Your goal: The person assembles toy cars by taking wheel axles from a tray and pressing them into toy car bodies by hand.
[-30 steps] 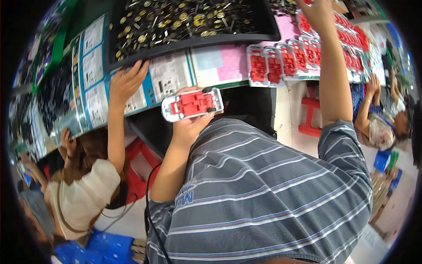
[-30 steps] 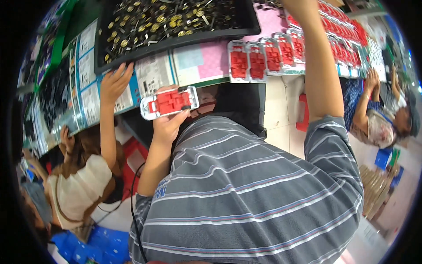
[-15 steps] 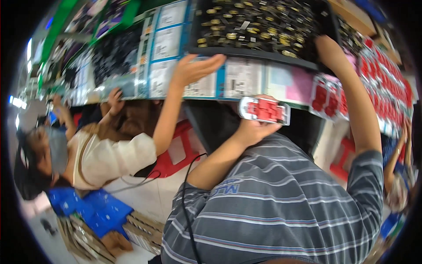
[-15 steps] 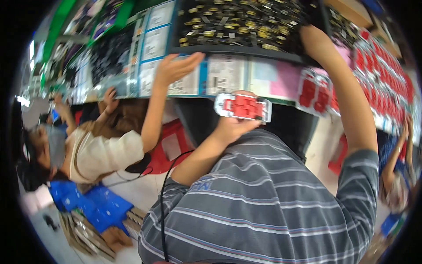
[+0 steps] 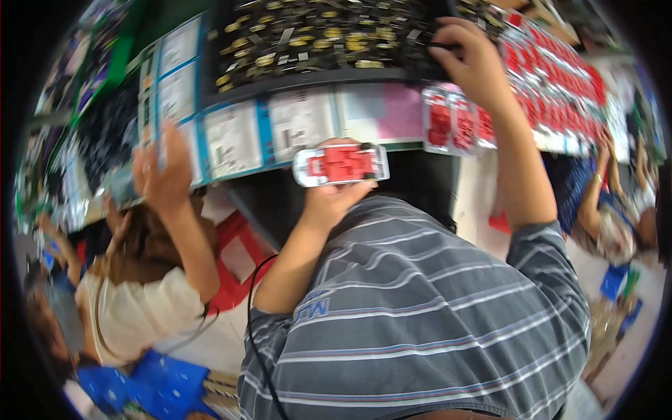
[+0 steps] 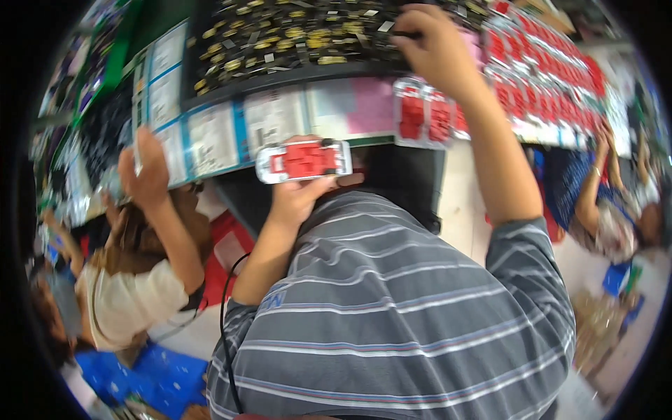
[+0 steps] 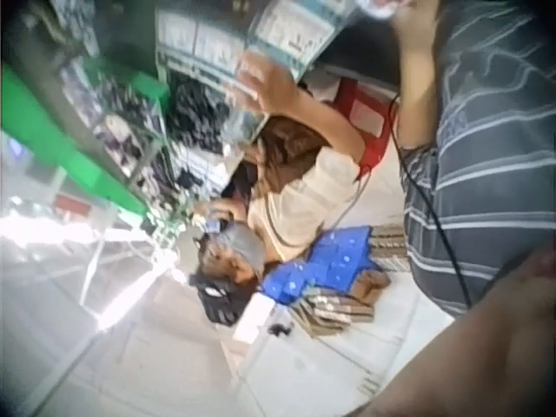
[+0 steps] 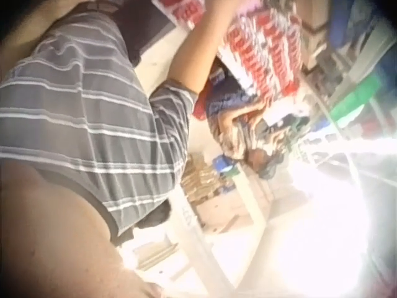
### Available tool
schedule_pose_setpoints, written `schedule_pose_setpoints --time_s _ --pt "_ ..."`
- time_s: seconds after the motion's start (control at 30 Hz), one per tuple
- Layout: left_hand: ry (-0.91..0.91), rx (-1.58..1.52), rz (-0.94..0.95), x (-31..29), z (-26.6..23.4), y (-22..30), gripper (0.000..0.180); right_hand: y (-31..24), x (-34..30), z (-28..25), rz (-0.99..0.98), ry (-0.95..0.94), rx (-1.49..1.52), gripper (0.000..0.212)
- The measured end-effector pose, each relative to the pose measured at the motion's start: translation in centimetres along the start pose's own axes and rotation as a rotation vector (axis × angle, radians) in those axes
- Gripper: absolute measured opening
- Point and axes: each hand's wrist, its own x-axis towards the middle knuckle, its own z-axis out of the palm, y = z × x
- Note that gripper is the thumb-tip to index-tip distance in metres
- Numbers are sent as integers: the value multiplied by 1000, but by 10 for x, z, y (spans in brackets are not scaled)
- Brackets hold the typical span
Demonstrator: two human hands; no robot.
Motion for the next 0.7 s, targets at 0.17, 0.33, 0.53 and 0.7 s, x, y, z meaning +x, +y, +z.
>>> schedule_pose_setpoints --time_s 0.17,0.33,0.53,0.7 --pt "-17 -41 13 5 10 2 74 -45 -66 5 41 -45 447 25" --pt "-29 -29 -29 6 19 9 76 -76 -115 16 119 -179 621 29" --pt "-27 29 54 5 16 5 72 -87 -122 27 71 -217 630 38" --pt "-11 67 33 1 16 5 71 -91 -123 31 27 -222 614 43"
